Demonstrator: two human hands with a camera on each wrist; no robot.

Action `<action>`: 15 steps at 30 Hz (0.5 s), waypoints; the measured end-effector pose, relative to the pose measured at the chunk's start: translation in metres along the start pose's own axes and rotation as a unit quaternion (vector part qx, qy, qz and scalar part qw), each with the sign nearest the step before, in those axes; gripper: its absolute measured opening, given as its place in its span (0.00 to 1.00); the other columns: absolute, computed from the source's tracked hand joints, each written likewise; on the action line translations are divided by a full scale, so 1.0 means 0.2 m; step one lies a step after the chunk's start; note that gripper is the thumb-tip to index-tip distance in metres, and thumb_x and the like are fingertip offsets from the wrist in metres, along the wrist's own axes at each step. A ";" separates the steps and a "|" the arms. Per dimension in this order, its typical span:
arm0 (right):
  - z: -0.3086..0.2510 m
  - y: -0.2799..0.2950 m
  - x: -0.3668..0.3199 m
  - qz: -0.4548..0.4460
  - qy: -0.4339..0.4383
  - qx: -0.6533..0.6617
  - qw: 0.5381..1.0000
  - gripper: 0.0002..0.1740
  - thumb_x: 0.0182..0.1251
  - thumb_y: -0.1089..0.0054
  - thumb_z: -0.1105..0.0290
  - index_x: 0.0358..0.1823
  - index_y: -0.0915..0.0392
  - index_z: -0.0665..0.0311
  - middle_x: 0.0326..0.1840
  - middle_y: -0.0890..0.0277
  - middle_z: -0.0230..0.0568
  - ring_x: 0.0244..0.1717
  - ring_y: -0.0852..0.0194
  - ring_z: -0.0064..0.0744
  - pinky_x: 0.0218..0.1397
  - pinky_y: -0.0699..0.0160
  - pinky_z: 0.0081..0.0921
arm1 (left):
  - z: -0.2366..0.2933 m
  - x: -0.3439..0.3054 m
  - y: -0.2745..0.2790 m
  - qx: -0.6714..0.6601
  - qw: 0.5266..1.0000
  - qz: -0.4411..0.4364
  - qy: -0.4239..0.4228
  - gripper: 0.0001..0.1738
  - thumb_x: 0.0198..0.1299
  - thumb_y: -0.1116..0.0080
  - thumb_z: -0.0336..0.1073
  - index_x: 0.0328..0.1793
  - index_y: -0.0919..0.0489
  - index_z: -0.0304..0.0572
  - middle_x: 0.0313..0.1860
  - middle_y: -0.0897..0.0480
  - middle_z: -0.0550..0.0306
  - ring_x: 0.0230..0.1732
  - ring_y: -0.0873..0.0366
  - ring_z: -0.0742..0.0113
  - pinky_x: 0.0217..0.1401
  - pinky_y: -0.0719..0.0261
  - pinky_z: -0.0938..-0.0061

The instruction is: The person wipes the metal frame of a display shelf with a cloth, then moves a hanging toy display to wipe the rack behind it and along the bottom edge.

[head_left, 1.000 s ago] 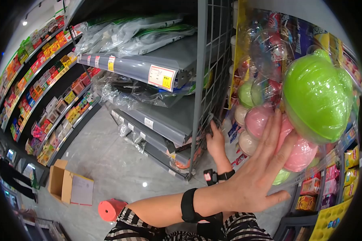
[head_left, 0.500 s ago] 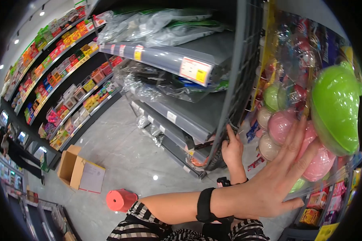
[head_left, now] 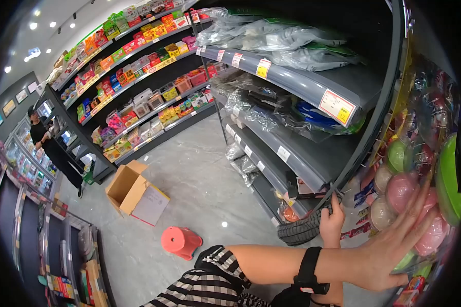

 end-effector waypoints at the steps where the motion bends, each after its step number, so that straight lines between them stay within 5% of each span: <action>1: 0.00 0.01 0.01 0.001 0.003 0.003 1.000 0.29 0.52 0.55 0.82 0.60 0.28 0.68 0.47 0.24 0.57 0.49 0.26 0.55 0.55 0.30 0.38 | 0.00 0.00 -0.01 0.004 1.000 -0.001 -0.001 0.68 0.36 0.33 0.32 0.79 0.69 0.38 0.76 0.78 0.30 0.78 0.80 0.34 0.77 0.65 0.45; 3: -0.01 0.00 0.01 -0.010 0.000 0.001 1.000 0.29 0.52 0.55 0.82 0.60 0.28 0.68 0.44 0.23 0.54 0.47 0.25 0.55 0.54 0.29 0.38 | 0.00 -0.01 0.00 -0.001 1.000 0.021 -0.023 0.67 0.37 0.33 0.32 0.79 0.68 0.37 0.76 0.78 0.30 0.78 0.79 0.34 0.77 0.65 0.46; 8: 0.14 -0.04 -0.09 -0.018 -0.101 0.195 0.975 0.31 0.53 0.52 0.82 0.64 0.31 0.72 0.41 0.25 0.40 0.40 0.30 0.23 0.45 0.29 0.22 | 0.02 0.00 -0.01 -0.017 0.999 0.029 -0.018 0.66 0.38 0.33 0.33 0.79 0.67 0.38 0.77 0.77 0.31 0.78 0.78 0.34 0.77 0.63 0.46; 15: 0.31 -0.02 -0.22 0.098 -0.133 0.176 0.970 0.29 0.53 0.52 0.82 0.62 0.31 0.74 0.52 0.24 0.46 0.53 0.28 0.32 0.59 0.33 0.23 | 0.01 0.01 0.00 -0.046 0.998 0.043 -0.027 0.64 0.38 0.30 0.36 0.79 0.60 0.36 0.76 0.72 0.25 0.78 0.74 0.29 0.75 0.61 0.44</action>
Point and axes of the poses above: each hand's wrist, its own x-axis towards the middle knuckle, its own y-axis out of the back of the hand, z = x × y, the point moved 5 cm from there along x, towards the middle knuckle
